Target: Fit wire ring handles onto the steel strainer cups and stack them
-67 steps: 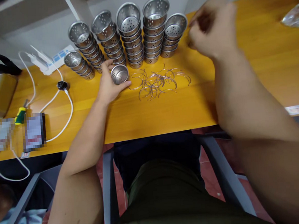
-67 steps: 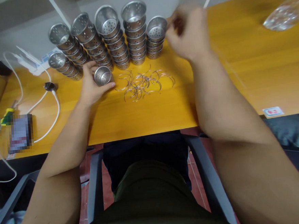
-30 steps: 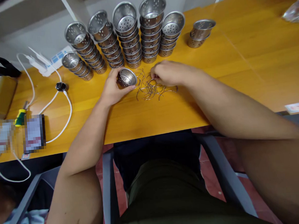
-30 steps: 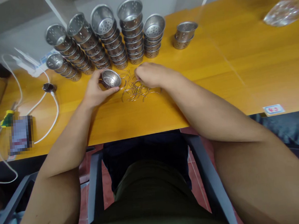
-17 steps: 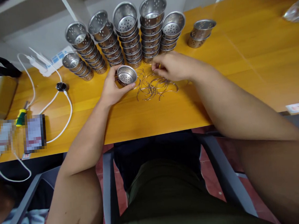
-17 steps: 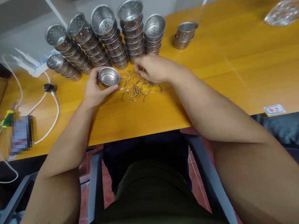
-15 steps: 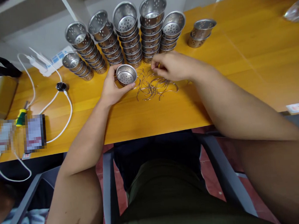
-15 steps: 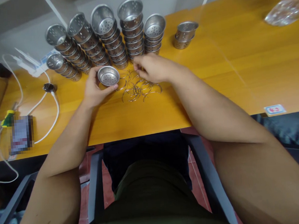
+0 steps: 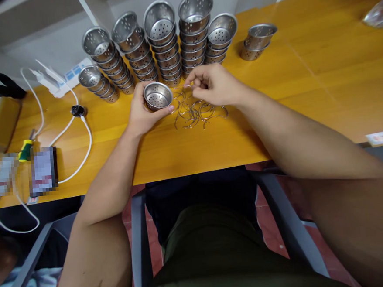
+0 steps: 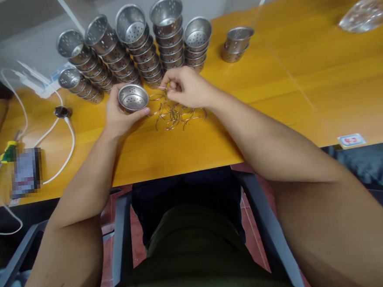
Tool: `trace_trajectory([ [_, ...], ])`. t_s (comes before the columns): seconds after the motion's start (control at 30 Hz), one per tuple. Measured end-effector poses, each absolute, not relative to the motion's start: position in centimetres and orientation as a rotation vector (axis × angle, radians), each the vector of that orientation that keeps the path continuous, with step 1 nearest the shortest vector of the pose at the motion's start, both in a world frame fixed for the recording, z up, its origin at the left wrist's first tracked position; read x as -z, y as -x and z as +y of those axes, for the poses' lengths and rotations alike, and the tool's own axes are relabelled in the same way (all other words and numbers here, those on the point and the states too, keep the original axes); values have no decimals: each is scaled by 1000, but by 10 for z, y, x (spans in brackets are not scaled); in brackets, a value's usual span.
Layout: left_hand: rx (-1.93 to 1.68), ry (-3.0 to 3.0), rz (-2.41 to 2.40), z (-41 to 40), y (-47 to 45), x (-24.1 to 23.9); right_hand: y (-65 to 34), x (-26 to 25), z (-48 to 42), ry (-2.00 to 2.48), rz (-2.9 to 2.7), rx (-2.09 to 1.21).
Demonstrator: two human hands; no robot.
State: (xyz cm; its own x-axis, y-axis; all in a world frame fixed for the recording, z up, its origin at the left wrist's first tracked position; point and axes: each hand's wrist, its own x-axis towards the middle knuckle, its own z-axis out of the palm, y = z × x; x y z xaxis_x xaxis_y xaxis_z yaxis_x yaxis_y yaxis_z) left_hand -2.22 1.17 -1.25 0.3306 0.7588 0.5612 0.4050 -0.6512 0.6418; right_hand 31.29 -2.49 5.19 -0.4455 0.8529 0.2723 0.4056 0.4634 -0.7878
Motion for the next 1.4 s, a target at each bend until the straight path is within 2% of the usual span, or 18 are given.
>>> trace_trajectory([
  [0.43,-1153,-2121,981,-2,4,24,-290,-54,-41,1124,-1992,-654],
  [0.97,-1064,-2178,884,-16,-8,22,-277,-52,-44,1261,-2033,-649],
  [1.4,-1092,-2247,900,-14,-6,26,-280,-50,-42,1192,-2063,-640],
])
